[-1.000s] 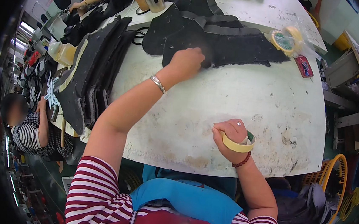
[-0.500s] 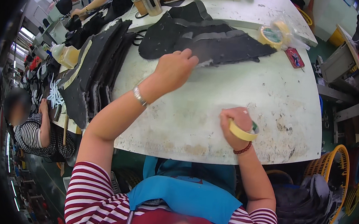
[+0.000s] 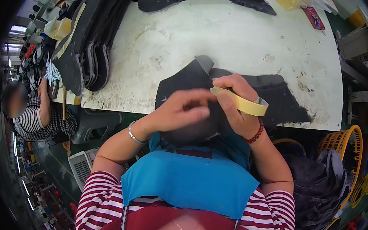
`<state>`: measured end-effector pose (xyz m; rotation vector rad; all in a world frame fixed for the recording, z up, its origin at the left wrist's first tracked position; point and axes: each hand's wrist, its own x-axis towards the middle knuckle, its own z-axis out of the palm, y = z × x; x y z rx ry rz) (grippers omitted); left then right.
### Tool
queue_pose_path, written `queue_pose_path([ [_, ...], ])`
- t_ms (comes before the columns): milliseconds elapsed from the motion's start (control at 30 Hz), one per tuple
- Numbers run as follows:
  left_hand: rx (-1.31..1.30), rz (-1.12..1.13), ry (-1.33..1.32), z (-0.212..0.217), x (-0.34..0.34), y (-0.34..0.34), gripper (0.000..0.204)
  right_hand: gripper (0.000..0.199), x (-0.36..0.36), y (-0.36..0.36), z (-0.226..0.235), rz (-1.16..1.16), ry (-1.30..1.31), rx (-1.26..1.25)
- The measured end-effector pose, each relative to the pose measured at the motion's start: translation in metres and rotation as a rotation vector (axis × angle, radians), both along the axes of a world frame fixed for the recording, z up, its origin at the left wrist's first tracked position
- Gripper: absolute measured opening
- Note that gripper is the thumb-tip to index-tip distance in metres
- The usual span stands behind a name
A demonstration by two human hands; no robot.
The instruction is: Applying adhesive tape to the edges of leather shoe upper components at a manufacturing workbench.
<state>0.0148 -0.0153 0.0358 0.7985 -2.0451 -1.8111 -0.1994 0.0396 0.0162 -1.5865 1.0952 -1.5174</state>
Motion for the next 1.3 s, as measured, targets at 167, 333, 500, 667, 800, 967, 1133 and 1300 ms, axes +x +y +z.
queue_pose_path([
  [167,0.285,0.242,0.111,-0.010,-0.012,0.001,0.015,0.022,0.015,0.000,-0.007,-0.007,0.064,-0.018],
  [333,0.403,0.272,0.171,-0.016,-0.005,-0.001,0.013,0.051,0.005,0.001,-0.001,-0.170,0.595,-0.151],
  [500,0.185,0.354,0.124,-0.004,0.009,-0.010,0.018,0.060,-0.032,-0.002,-0.005,-0.419,1.019,-0.203],
  [667,-0.325,0.256,-0.238,-0.022,0.012,-0.056,0.027,0.026,0.011,0.001,-0.022,-0.300,0.297,0.087],
  [800,-0.652,0.244,-0.280,-0.032,0.000,-0.069,0.027,0.033,0.022,-0.007,-0.025,-0.381,0.722,-0.115],
  [967,-0.832,0.227,-0.358,-0.038,-0.009,-0.072,0.025,0.034,0.025,-0.012,-0.030,-0.397,0.783,-0.080],
  [1133,-0.969,0.224,-0.548,-0.038,-0.020,-0.072,0.019,0.020,0.032,-0.021,-0.030,-0.411,0.943,-0.139],
  [1300,-1.015,0.238,-0.757,-0.025,-0.014,-0.083,0.016,0.013,0.032,-0.023,-0.030,-0.415,0.972,-0.130],
])
